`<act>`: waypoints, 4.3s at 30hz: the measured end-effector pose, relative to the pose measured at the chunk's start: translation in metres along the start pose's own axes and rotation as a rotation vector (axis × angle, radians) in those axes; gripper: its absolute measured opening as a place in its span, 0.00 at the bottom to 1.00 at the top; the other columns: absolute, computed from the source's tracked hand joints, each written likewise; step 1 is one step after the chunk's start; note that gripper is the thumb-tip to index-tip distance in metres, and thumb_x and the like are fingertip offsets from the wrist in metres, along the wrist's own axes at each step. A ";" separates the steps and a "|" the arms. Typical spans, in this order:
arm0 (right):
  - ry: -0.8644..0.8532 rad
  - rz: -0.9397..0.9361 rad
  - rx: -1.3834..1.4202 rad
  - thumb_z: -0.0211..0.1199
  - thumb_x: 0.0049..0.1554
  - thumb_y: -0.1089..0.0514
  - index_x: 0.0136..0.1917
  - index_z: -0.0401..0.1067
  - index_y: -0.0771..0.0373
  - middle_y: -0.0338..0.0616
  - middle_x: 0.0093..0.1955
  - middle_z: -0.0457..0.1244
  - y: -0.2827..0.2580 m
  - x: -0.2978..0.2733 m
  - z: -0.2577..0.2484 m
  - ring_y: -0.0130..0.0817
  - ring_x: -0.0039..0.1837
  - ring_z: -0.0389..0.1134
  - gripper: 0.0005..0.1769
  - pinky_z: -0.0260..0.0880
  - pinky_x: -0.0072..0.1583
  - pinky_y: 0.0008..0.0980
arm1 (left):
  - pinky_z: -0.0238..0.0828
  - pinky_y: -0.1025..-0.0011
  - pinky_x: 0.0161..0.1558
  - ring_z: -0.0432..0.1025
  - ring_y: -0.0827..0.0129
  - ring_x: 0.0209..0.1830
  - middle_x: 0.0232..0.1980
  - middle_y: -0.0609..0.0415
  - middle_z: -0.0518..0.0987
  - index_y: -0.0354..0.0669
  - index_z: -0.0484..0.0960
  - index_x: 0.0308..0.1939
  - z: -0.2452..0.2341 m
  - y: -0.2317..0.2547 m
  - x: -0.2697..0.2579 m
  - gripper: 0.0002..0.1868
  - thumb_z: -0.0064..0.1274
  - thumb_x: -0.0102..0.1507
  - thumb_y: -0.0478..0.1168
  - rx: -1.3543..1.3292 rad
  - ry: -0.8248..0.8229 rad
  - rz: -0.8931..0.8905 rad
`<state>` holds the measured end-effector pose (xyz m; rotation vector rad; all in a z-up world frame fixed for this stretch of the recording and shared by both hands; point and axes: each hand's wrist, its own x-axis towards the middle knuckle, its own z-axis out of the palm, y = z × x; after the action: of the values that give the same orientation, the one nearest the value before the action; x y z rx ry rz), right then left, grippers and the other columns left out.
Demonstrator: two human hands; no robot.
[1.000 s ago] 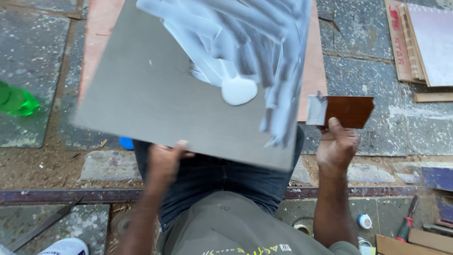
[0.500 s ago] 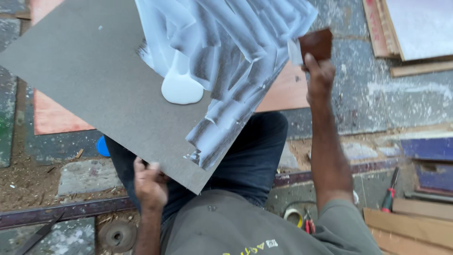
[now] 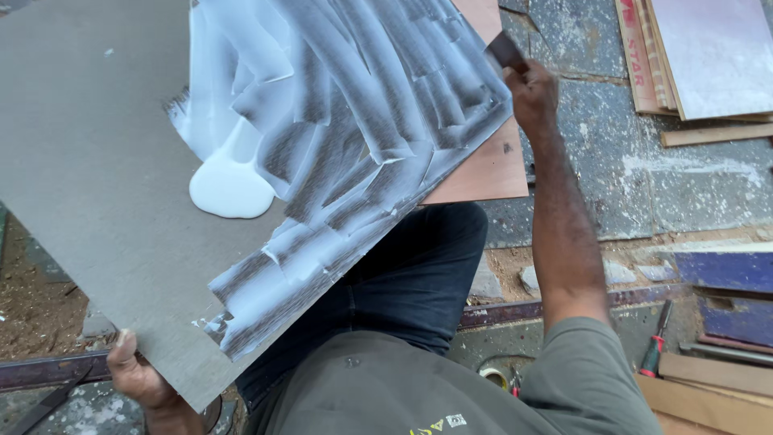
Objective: The person opens a white container and pours a thick white substance onto a rectangular board. They use a flat tool to spread the substance evenly across the board's surface, working in broad strokes to cover the area.
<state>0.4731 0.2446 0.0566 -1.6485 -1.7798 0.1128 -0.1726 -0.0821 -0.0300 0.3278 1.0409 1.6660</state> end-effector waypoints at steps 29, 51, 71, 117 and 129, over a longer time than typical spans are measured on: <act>-0.159 -0.185 -0.123 0.53 0.70 0.61 0.63 0.74 0.69 0.52 0.46 0.71 -0.087 -0.137 0.023 0.40 0.42 0.72 0.14 0.70 0.43 0.36 | 0.69 0.58 0.67 0.55 0.50 0.78 0.72 0.31 0.52 0.33 0.34 0.82 -0.023 -0.021 -0.016 0.64 0.54 0.62 0.68 0.014 0.211 -0.150; -0.259 -0.479 -0.048 0.61 0.51 0.63 0.53 0.75 0.70 0.54 0.48 0.70 -0.311 -0.253 0.010 0.47 0.45 0.70 0.16 0.69 0.49 0.50 | 0.77 0.61 0.60 0.65 0.49 0.73 0.70 0.31 0.58 0.26 0.41 0.84 -0.011 -0.023 -0.026 0.55 0.54 0.71 0.60 -0.222 -0.020 -0.085; -0.180 -0.604 -0.071 0.59 0.53 0.65 0.57 0.74 0.65 0.51 0.49 0.70 -0.354 -0.234 0.058 0.45 0.43 0.71 0.18 0.72 0.49 0.48 | 0.72 0.57 0.61 0.71 0.54 0.62 0.64 0.38 0.71 0.31 0.61 0.72 0.051 -0.064 -0.010 0.40 0.47 0.65 0.57 -0.374 -0.148 -0.340; -0.160 -0.224 -0.109 0.58 0.66 0.64 0.48 0.74 0.66 0.50 0.47 0.69 -0.269 -0.159 0.018 0.44 0.45 0.69 0.07 0.69 0.49 0.43 | 0.74 0.54 0.65 0.71 0.53 0.67 0.67 0.36 0.72 0.30 0.60 0.76 0.098 -0.071 0.005 0.37 0.38 0.77 0.60 -0.496 -0.432 -0.395; -0.096 -0.284 0.018 0.58 0.67 0.62 0.40 0.73 0.66 0.48 0.36 0.63 -0.284 -0.208 0.003 0.41 0.40 0.66 0.13 0.65 0.42 0.40 | 0.73 0.57 0.65 0.72 0.56 0.66 0.69 0.39 0.72 0.33 0.57 0.77 0.111 -0.050 -0.005 0.37 0.33 0.76 0.60 -0.444 -0.412 -0.393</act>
<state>0.2213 0.0046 0.1089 -1.3808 -2.0601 0.0796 -0.0643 -0.0334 -0.0030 0.1480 0.3802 1.3477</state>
